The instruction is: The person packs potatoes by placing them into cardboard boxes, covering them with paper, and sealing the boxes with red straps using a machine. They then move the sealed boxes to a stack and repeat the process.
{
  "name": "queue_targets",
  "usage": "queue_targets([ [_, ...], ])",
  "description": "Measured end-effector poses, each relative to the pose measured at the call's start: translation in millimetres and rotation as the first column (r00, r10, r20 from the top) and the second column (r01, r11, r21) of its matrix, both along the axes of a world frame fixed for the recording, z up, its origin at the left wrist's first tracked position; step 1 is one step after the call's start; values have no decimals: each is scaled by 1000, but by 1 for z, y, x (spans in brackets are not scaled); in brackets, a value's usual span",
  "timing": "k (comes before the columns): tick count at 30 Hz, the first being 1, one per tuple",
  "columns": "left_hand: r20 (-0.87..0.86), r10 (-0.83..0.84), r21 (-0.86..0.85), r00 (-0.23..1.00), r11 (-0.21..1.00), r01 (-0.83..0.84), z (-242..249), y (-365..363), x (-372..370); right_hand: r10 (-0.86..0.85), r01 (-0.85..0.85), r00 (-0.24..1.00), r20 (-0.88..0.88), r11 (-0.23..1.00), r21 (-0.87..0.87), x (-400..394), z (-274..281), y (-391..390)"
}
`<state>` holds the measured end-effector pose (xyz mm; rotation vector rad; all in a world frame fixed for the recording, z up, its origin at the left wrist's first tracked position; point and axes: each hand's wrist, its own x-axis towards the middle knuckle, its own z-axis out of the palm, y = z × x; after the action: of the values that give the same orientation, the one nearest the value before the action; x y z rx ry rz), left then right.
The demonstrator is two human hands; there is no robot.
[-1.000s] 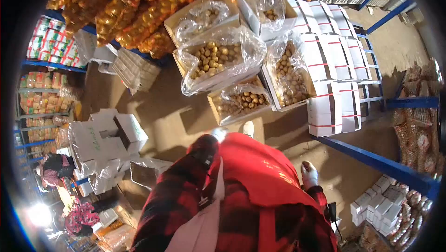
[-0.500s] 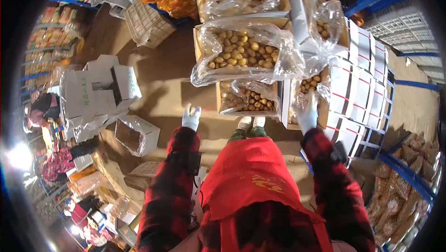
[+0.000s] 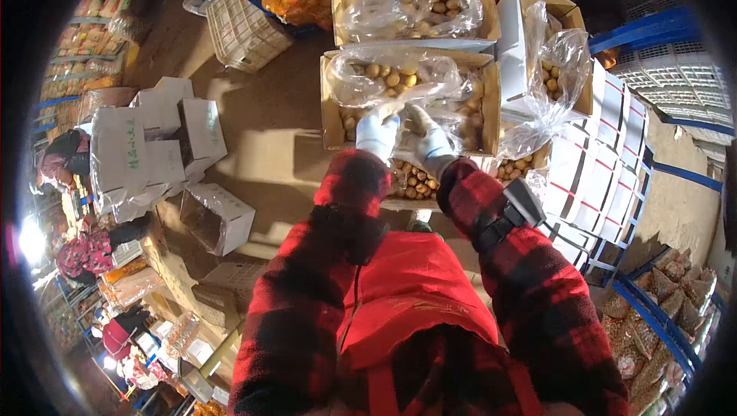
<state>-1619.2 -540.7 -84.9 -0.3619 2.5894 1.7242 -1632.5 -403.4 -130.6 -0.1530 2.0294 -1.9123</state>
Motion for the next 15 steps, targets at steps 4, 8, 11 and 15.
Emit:
queue_targets([
  [4, -111, -174, 80, 978, 980, 184, 19, -29, -38, 155, 47, 970, -187, 636, 770, 16, 67, 30],
  [8, -166, -12, -826, 986, 549, -132, -1, -94, -65, 231, -340, 917, 325, 24, 940, 6, 9, 65],
  [11, 194, -102, -810, 976, 544, 218, -15, -101, -92, 33, -378, 924, 380, 207, 902, -25, -27, 65],
  [15, 487, -401, -550, 776, 550, 629, -69, -68, -77, -161, -135, 915, 371, 743, 655, -62, 8, 93],
])
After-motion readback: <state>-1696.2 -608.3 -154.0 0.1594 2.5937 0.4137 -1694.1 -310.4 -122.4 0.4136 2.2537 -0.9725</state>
